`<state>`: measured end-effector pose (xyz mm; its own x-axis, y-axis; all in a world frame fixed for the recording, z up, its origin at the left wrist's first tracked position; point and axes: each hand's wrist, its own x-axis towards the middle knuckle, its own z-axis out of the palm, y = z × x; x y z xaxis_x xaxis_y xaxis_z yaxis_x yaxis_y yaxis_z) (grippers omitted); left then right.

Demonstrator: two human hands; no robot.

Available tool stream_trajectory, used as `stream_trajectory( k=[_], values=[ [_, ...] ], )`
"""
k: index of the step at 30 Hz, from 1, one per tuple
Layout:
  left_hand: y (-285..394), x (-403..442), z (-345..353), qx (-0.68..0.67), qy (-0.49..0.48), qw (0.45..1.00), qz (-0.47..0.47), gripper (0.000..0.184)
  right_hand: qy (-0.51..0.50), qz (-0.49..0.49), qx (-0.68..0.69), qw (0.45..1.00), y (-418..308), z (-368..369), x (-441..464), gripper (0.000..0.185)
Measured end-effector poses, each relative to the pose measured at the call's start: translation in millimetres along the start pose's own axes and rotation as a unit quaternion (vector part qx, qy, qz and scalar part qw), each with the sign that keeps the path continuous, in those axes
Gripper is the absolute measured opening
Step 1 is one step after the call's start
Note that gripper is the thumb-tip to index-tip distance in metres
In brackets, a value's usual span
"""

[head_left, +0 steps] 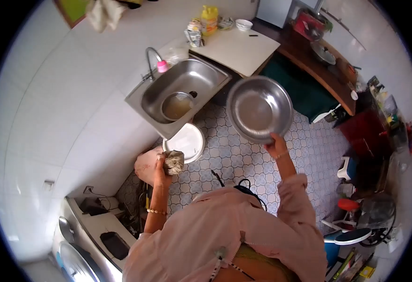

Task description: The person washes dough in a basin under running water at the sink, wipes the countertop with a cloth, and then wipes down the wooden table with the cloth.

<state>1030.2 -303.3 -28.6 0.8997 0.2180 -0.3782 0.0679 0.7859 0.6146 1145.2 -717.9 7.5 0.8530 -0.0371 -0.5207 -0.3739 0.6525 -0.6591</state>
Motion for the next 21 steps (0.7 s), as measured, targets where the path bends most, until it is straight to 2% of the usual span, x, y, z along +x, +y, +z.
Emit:
stream_trajectory(
  k=[1, 3, 4, 6, 8, 10, 12, 13, 14, 15, 17, 19, 21],
  values=[
    [-4, 12, 10, 0.005, 0.007, 1.0, -0.008, 0.029, -0.024, 0.005, -0.021, 0.999, -16, 5, 32, 0.029],
    [-14, 27, 22, 0.056, 0.001, 0.998, 0.043, 0.029, -0.066, 0.033, -0.098, 0.992, -46, 29, 76, 0.03],
    [-16, 34, 41, 0.049, 0.008, 0.998, 0.045, 0.029, -0.067, 0.037, -0.106, 0.991, -60, 41, 104, 0.03],
    [-13, 44, 66, 0.042, -0.052, 0.996, 0.054, 0.033, -0.053, 0.076, -0.083, 0.992, -74, 64, 157, 0.027],
    [-17, 76, 78, 0.036, -0.023, 0.997, 0.066, 0.04, -0.064, 0.068, -0.092, 0.991, -90, 86, 207, 0.025],
    [-14, 105, 94, 0.004, -0.068, 0.997, 0.037, 0.044, -0.06, 0.066, -0.098, 0.991, -104, 107, 257, 0.023],
    [-16, 144, 111, 0.034, -0.002, 0.998, 0.051, 0.049, -0.063, 0.098, -0.1, 0.988, -121, 112, 303, 0.023],
    [-16, 164, 120, 0.006, -0.03, 0.998, 0.053, 0.048, -0.081, 0.108, -0.096, 0.986, -131, 120, 335, 0.024],
    [-18, 183, 133, 0.015, 0.009, 0.999, 0.035, 0.045, -0.086, 0.122, -0.107, 0.983, -136, 129, 356, 0.024],
    [-18, 198, 144, 0.023, -0.001, 0.999, 0.026, 0.045, -0.066, 0.132, -0.136, 0.98, -146, 134, 367, 0.024],
    [-14, 219, 129, 0.05, 0.002, 0.998, 0.028, 0.045, -0.06, 0.159, -0.152, 0.974, -123, 142, 387, 0.025],
    [-16, 234, 126, 0.031, 0.04, 0.998, 0.047, 0.046, -0.01, 0.137, -0.183, 0.973, -121, 155, 404, 0.025],
    [-17, 240, 137, 0.01, 0.068, 0.996, 0.048, 0.046, -0.042, 0.142, -0.212, 0.966, -140, 165, 418, 0.024]
  ],
)
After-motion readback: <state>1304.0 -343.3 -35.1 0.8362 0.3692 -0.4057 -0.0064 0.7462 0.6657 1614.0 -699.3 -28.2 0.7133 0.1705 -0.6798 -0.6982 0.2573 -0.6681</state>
